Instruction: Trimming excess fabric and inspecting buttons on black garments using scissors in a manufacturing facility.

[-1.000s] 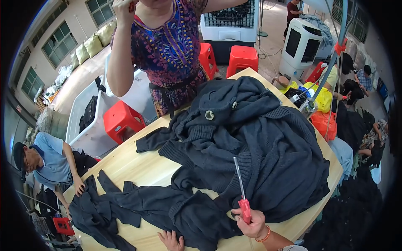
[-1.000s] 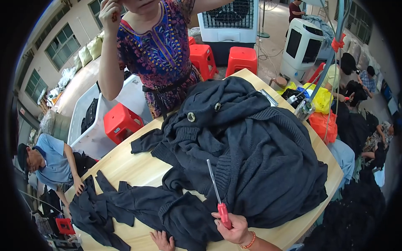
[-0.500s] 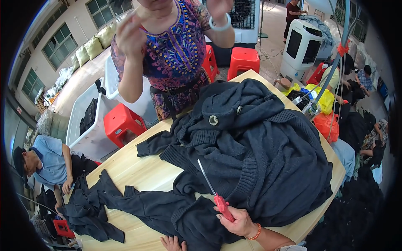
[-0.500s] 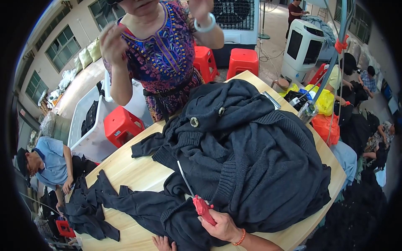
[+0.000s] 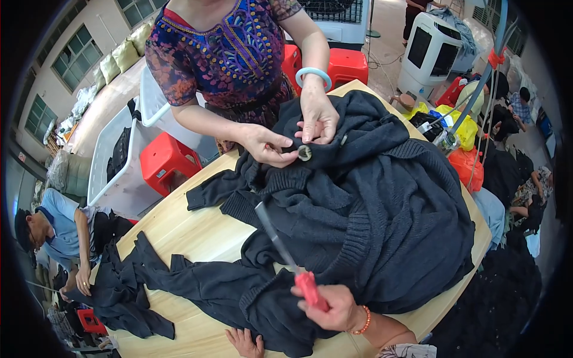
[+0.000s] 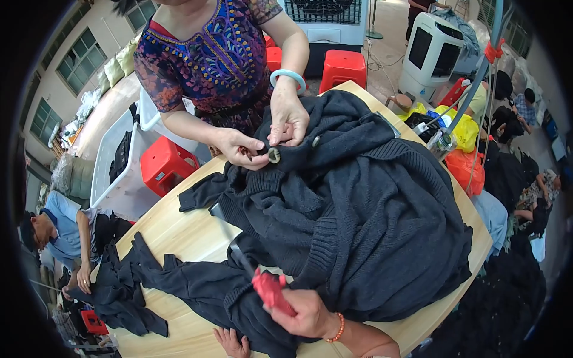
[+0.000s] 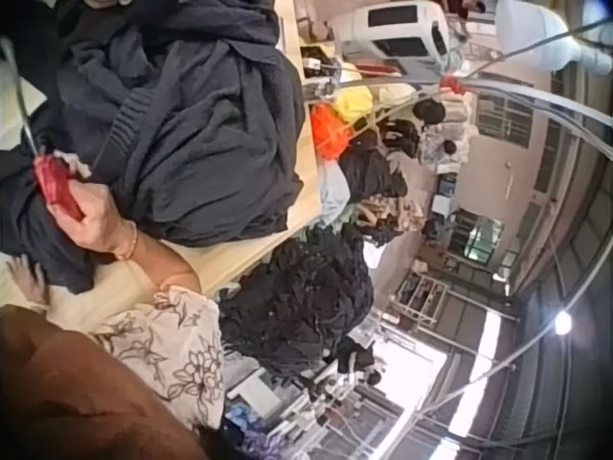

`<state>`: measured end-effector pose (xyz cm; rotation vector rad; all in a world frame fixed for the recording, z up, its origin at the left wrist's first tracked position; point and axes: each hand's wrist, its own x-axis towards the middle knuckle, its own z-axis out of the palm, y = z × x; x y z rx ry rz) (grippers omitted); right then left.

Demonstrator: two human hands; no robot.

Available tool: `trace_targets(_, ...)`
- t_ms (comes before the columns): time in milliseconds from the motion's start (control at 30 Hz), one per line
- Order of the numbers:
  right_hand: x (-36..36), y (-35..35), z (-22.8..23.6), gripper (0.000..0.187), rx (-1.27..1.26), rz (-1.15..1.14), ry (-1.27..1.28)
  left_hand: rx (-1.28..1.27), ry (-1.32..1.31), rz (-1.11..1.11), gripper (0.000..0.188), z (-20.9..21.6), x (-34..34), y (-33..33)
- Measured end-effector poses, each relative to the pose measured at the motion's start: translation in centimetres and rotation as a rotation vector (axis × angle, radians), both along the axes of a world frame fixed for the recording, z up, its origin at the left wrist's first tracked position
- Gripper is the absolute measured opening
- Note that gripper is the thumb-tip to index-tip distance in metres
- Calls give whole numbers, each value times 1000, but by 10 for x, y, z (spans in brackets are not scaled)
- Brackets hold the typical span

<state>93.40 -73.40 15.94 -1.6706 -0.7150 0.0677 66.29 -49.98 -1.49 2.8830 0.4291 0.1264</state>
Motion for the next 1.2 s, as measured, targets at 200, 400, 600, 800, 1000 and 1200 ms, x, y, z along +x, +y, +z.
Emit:
trace_targets(200,-28,10,-35,23,-368,172,105,5,-63,-1,52,-27,-15,2)
trace_targets(400,-54,16,-81,27,-435,128,145,1,-51,19,48,-9,-9,-4)
trace_targets(600,-40,17,-47,20,-244,-50,197,27,-155,34,50,-26,-4,1)
trace_targets(800,-12,28,-54,26,-258,-99,143,19,-148,7,53,-30,-6,3)
trace_targets(1000,-74,15,-77,42,-392,100,266,-203,-131,1,55,-65,-14,13)
trace_targets(1200,-98,17,-98,37,-411,55,236,-71,-122,-28,54,-46,-17,12)
